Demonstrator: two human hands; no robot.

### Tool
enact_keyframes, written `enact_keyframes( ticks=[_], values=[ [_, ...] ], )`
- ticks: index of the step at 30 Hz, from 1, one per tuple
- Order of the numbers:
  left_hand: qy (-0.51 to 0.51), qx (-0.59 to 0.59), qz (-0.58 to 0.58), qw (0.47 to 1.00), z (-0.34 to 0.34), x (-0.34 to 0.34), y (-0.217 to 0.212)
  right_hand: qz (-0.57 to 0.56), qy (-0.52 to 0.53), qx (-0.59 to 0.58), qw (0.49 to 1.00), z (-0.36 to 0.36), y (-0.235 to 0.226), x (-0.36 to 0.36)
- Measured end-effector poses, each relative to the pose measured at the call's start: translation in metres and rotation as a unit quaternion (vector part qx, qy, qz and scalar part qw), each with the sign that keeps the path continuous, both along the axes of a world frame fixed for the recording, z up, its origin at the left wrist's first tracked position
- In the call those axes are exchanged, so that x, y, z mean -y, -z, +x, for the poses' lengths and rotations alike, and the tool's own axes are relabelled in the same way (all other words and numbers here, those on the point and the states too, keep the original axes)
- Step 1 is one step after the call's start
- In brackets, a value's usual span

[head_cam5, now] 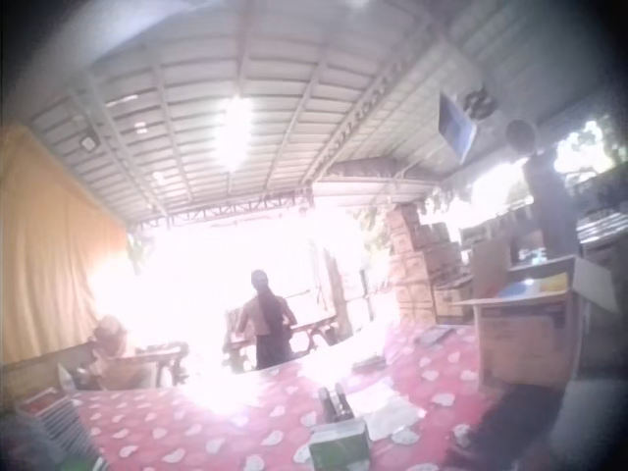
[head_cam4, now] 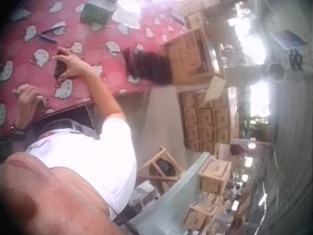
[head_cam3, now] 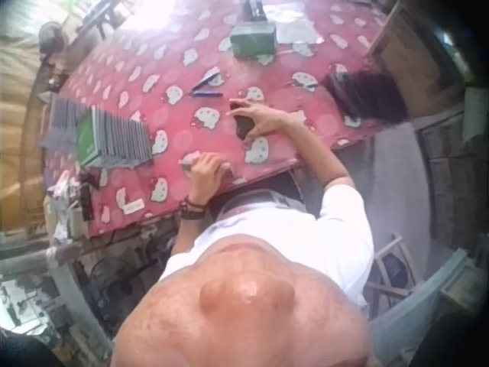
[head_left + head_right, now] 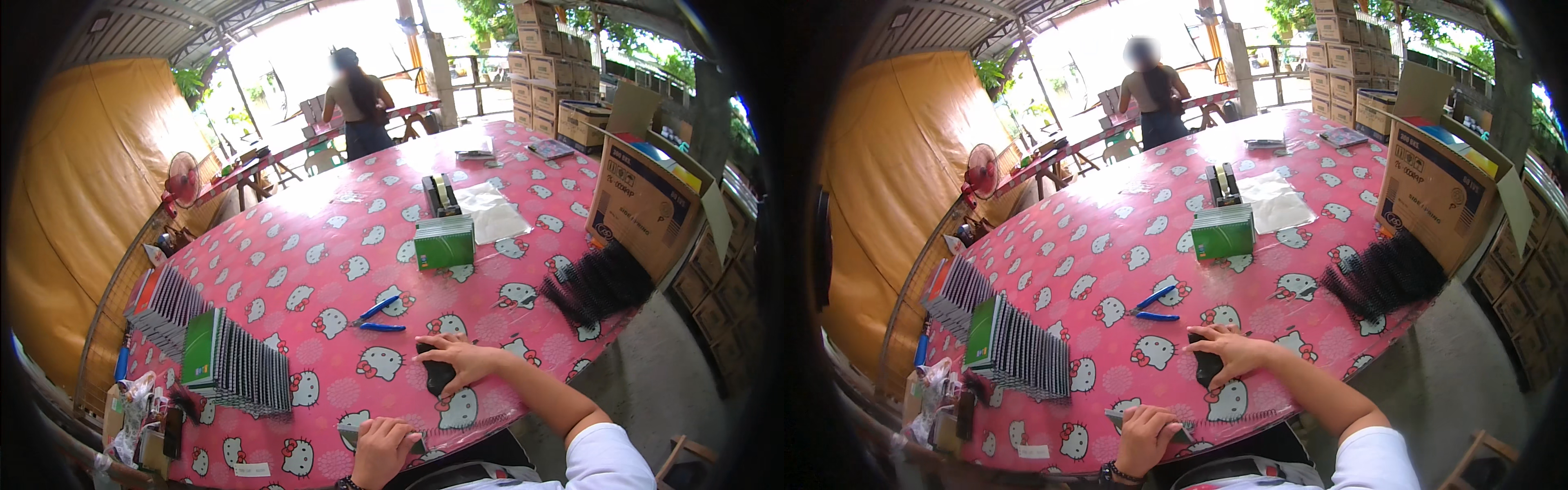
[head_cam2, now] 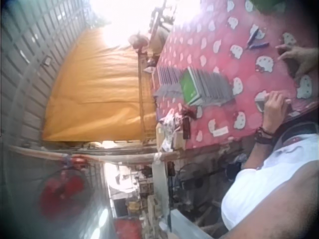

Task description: The person assembles spiral-bound notebooks by inserting black plastic spines into the spiral binding of green-covered notebooks. They handle each notebook individually, align the spine, and press it into place, then place the finished unit on a growing stack.

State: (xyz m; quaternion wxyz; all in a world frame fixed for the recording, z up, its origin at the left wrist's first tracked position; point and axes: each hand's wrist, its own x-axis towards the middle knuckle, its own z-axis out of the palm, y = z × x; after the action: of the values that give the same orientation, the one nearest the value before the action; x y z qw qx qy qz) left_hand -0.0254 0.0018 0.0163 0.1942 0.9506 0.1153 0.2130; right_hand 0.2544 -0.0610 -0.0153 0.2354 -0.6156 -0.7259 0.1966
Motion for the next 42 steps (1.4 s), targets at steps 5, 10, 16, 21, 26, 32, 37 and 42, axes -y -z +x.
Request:
enact_keyframes(
  ticks=[5, 10, 16, 21, 26, 32, 37, 42],
  values=[
    [0.001, 0.046, -0.017, 0.999, 0.005, 0.003, -0.009, 0.047, 0.056, 0.009, 0.997, -0.010, 0.018, 0.005],
    [-0.007, 0.021, -0.003, 1.000, 0.002, 0.000, -0.006, 0.034, 0.065, 0.031, 0.997, -0.011, 0.015, 0.011],
    [0.003, 0.022, -0.023, 0.999, 0.000, -0.001, -0.008, 0.073, 0.095, 0.029, 0.992, -0.018, 0.020, 0.010],
    [-0.008, 0.026, -0.002, 1.000, 0.001, -0.003, -0.011, 0.110, 0.102, 0.013, 0.989, -0.020, 0.027, 0.008],
    [-0.012, 0.038, 0.024, 0.999, 0.000, -0.013, -0.005, 0.144, 0.129, -0.022, 0.981, -0.018, 0.023, 0.009],
    [-0.049, 0.033, 0.099, 0.993, 0.021, -0.011, -0.001, 0.017, 0.095, -0.472, 0.876, -0.007, 0.026, 0.024],
    [-0.050, 0.022, 0.072, 0.996, 0.019, -0.024, 0.010, 0.006, -0.076, -0.559, 0.825, -0.051, -0.008, 0.040],
    [-0.038, 0.037, 0.072, 0.996, 0.028, -0.027, 0.008, 0.040, 0.081, -0.361, 0.928, -0.046, -0.010, 0.033]
  ],
)
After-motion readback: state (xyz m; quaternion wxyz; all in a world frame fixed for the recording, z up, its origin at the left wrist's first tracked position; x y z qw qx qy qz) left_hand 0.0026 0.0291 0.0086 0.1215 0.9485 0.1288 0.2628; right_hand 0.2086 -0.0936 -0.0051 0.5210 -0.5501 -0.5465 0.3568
